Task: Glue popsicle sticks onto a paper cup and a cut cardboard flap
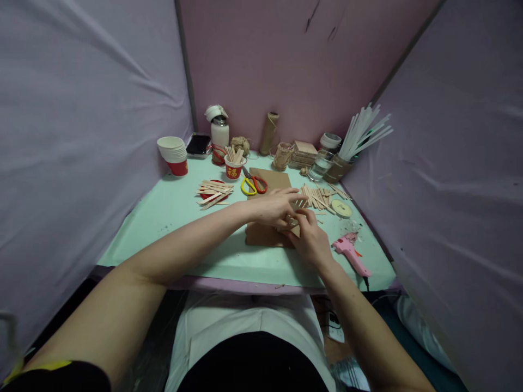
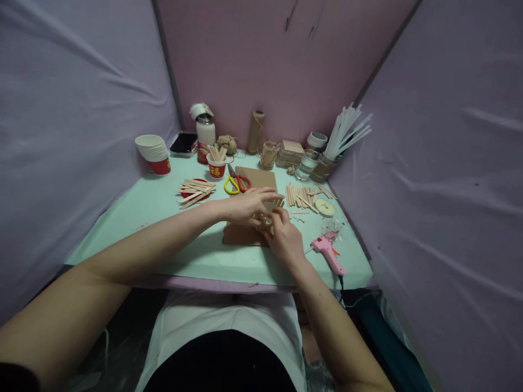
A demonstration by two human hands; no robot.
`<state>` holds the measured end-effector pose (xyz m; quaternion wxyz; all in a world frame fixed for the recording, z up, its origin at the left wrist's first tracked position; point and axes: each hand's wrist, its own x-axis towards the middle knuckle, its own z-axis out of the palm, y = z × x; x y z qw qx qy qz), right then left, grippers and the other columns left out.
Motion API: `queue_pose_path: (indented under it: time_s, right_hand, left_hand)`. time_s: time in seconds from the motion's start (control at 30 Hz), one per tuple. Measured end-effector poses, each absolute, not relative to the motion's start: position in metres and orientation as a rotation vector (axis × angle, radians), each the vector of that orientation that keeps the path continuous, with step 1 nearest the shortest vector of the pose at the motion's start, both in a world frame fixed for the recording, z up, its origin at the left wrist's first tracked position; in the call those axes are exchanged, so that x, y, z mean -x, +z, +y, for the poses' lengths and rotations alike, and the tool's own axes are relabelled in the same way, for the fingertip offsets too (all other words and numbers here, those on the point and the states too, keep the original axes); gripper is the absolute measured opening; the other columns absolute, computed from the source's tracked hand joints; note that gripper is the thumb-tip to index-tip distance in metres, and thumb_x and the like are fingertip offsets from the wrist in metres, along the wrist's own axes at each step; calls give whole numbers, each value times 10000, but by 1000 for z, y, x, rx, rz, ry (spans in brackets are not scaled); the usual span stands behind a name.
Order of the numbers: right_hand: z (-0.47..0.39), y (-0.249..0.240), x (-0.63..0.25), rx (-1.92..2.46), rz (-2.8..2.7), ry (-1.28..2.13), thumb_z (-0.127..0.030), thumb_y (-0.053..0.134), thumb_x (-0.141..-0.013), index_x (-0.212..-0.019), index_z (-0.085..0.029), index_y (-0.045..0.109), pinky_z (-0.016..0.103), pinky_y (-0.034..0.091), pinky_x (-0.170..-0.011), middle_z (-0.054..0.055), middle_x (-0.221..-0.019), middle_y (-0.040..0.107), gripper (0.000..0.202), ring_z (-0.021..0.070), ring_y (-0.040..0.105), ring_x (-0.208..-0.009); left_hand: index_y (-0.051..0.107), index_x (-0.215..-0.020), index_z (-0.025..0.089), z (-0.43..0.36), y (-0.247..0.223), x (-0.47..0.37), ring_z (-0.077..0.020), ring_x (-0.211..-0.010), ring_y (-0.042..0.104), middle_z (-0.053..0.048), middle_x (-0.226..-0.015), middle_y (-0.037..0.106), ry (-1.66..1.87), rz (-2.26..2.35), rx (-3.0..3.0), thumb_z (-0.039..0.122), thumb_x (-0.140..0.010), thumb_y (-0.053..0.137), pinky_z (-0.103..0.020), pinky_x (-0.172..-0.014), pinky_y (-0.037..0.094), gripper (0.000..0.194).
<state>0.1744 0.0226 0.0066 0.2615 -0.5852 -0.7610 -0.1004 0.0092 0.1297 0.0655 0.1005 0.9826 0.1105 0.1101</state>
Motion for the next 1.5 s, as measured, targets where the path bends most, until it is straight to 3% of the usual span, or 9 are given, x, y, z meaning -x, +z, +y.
queue_pose_path:
  time_s: [0.27,0.43,0.53,0.63,0.77,0.9,1.0,1.23,1.5]
  right_hand:
    - [30,8,-173,1605,-2135,-215,-306,589,-871,-918,-201,617,265,375,-497,70,-990,643,119,187,618,-705]
    - [25,11,-179,1512,-2097,-102,-256,607,-849,-1115,-214,567,292,463,-516,120,-1253,546,272,167,613,-695]
    - [20,7,-186,1408,-1900,25,-248,648,-821,-1236,-226,499,329,531,-592,142,-1313,455,441,136,591,-682]
    - [17,0,-192,1322,-1608,174,-298,738,-754,-1268,-249,461,350,561,-700,136,-1296,440,586,187,615,-893]
    - [15,-7,-188,1159,-1317,679,-355,754,-734,-1302,-291,411,405,565,-852,141,-1401,426,666,255,559,-1184]
    - [9,-6,-175,994,-1212,954,-397,753,-737,-1329,-282,439,473,507,-976,140,-1446,446,680,286,526,-1258]
    - [4,-2,-164,960,-1083,1012,-371,778,-719,-1293,-268,509,457,467,-1024,115,-1436,485,642,284,526,-1264]
    - [-5,9,-146,969,-772,1136,-317,789,-695,-1187,-270,602,376,514,-929,53,-1326,602,529,255,583,-1177]
    - [-5,9,-142,952,-658,1158,-322,789,-673,-1126,-274,623,357,545,-849,35,-1284,611,485,238,591,-1128]
  left_hand:
    - [765,-775,232,134,63,-9,-363,-1432,217,-41,-1557,324,338,290,-2832,263,-776,679,-563,-1089,275,92]
    - [765,-804,232,135,68,-5,-352,-1435,220,-50,-1538,360,358,302,-2834,217,-756,706,-572,-1095,264,77]
    - [755,-772,196,140,75,4,-300,-1410,307,-75,-1528,373,444,335,-2711,203,-760,718,-486,-1120,278,40]
    - [743,-801,168,143,80,15,-251,-1385,368,-115,-1523,374,573,361,-2494,264,-776,724,-417,-1126,290,101]
    - [715,-780,151,137,74,29,-249,-1391,365,-134,-1521,377,720,392,-2180,334,-790,709,-417,-1133,275,183]
    - [695,-747,151,125,58,35,-264,-1378,386,-130,-1544,337,805,439,-1942,394,-777,711,-429,-1103,323,245]
    - [690,-700,157,121,49,34,-284,-1384,375,-110,-1544,344,854,413,-1865,402,-745,741,-447,-1114,298,254]
    - [729,-719,160,120,41,29,-297,-1391,351,-92,-1537,360,885,346,-1809,350,-727,773,-418,-1130,261,195]
    - [733,-714,167,117,40,27,-291,-1390,350,-84,-1532,369,862,366,-1814,321,-725,772,-408,-1136,246,159]
